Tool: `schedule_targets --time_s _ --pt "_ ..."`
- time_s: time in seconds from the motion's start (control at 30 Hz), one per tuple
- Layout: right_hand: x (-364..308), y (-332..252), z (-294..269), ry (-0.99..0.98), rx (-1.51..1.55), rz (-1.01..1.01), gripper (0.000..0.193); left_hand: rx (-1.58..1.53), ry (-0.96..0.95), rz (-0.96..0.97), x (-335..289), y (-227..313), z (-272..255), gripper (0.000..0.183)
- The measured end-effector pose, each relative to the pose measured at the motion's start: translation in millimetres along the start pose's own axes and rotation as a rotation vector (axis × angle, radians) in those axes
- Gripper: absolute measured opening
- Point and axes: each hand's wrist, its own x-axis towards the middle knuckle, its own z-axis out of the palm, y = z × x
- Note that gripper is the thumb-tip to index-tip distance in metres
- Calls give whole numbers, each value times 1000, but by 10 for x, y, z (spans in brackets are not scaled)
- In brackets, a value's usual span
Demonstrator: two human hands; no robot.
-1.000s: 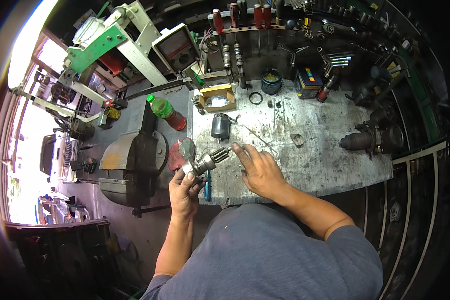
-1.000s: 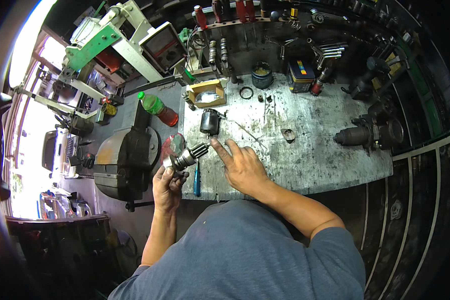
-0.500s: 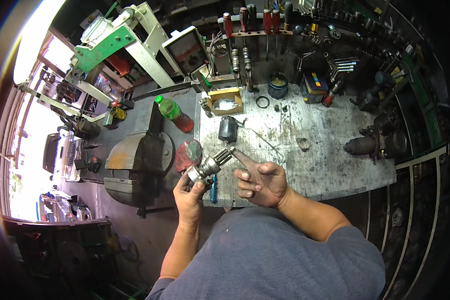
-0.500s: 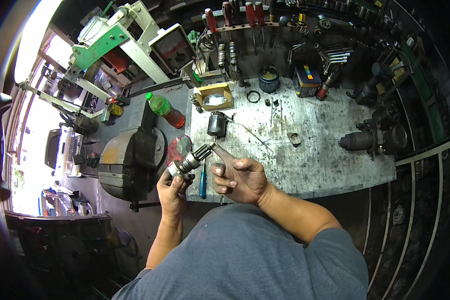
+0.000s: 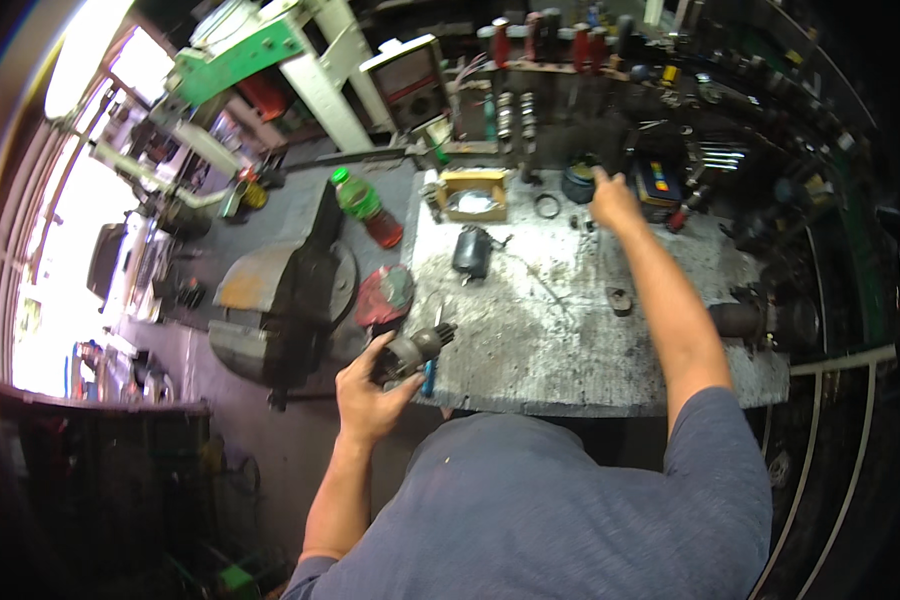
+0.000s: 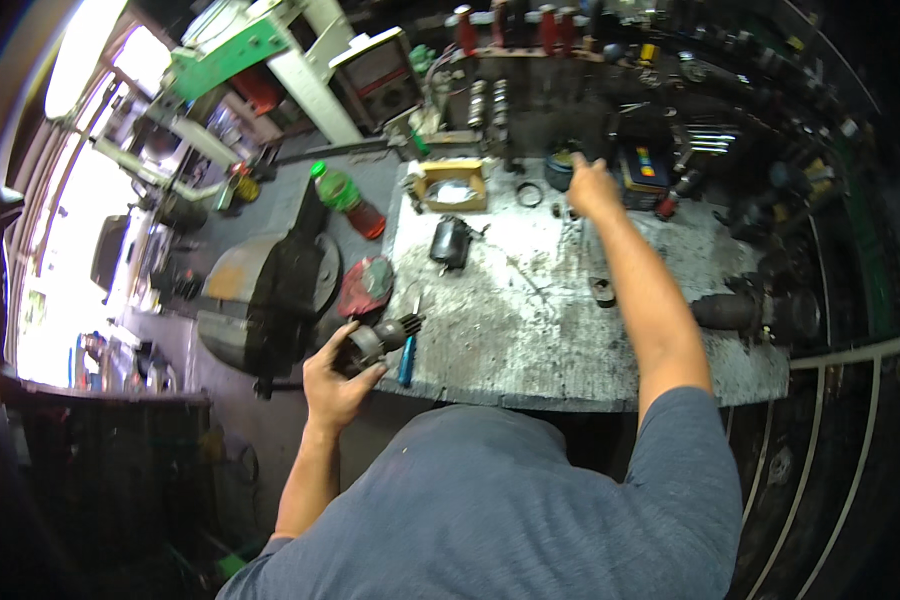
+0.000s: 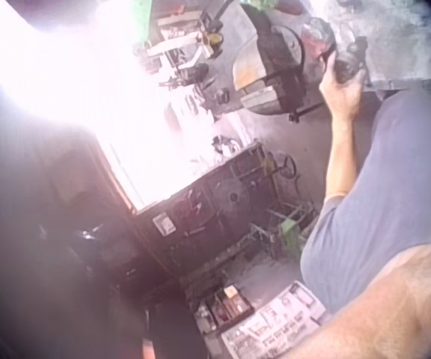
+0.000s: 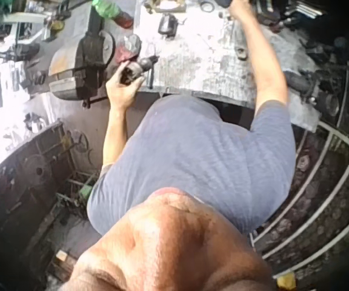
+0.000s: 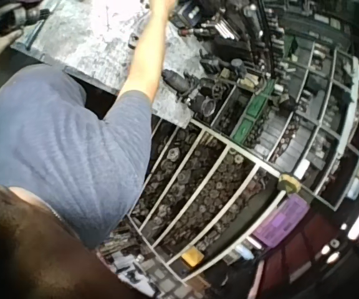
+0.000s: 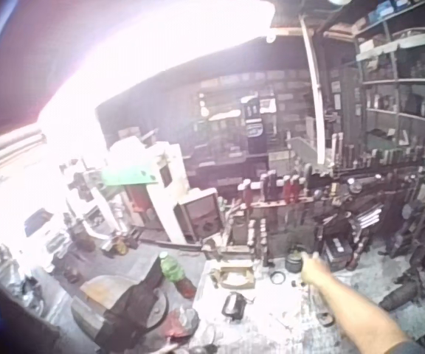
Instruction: The person assembles a small electric motor on a workbench. They place a bearing into the motor housing, insert the rotor, and fit the end cap, using a screwdriver to tighten screws. The person also wipes parts with a cloth and briefly interacts with another person in the workshop.
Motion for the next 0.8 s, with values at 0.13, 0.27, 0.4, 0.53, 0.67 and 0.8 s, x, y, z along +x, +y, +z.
schedule_targets --time_s 0.13,0.27,0.4,0.53,0.67,0.8 --pt "621 -19 41 -203 -338 -35 58 -199 -66 -224 -35 70 -89 81" --pt "825 -108 -75 -298 -347 -64 39 -590 -43 -365 -160 91 -184 85" --pt "923 -105 29 -311 -367 -96 41 -682 -37 -400 -237 93 -225 88" --pt "1018 -9 114 -334 -204 -87 43 -652 -37 -384 -169 103 -162 84" --pt "372 -47 -160 269 329 -66 61 -715 -25 -409 -59 106 -69 81" --pt "-1216 -457 -402 -588 1400 -312 75 -806 -46 -448 46 94 28 83"
